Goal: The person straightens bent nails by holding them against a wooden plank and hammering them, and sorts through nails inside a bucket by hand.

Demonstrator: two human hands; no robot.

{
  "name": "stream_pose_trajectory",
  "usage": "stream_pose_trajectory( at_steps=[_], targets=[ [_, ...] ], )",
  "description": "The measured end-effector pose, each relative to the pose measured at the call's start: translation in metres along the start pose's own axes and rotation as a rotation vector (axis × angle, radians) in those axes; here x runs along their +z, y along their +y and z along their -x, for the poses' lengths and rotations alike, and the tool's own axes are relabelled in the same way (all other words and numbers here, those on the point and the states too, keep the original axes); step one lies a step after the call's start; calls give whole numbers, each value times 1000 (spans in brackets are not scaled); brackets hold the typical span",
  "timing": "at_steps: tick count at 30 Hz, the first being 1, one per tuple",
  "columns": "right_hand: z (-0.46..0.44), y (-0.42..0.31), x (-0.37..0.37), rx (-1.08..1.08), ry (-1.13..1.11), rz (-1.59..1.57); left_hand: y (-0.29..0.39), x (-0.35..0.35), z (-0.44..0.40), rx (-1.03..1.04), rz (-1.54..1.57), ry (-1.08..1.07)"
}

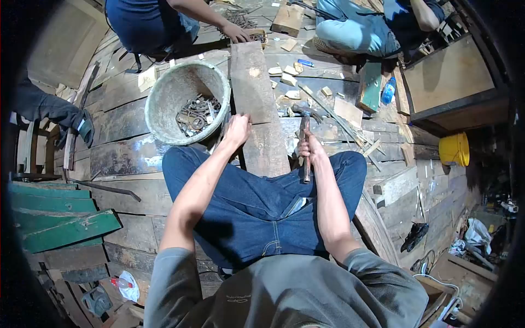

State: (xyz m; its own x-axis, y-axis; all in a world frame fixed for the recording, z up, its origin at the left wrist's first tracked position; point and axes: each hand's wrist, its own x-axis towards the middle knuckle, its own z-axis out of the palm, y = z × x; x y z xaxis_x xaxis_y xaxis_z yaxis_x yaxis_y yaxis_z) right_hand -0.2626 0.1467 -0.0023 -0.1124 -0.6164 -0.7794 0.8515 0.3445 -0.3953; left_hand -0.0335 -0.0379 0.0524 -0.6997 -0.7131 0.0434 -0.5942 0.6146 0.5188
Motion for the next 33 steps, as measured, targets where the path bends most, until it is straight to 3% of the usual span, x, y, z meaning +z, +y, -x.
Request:
stream_pose_trajectory(
  at_steps=[17, 28, 33],
  targets=[
    [0, 1, -1, 26, -4, -37, 2, -5, -1, -35, -153, -40],
    [6, 0, 4, 25, 10, -33, 4, 2, 1, -61, -124, 97],
    [5, -1, 4, 42, 11, -31, 3, 5, 1, -103, -150, 9]
  ],
)
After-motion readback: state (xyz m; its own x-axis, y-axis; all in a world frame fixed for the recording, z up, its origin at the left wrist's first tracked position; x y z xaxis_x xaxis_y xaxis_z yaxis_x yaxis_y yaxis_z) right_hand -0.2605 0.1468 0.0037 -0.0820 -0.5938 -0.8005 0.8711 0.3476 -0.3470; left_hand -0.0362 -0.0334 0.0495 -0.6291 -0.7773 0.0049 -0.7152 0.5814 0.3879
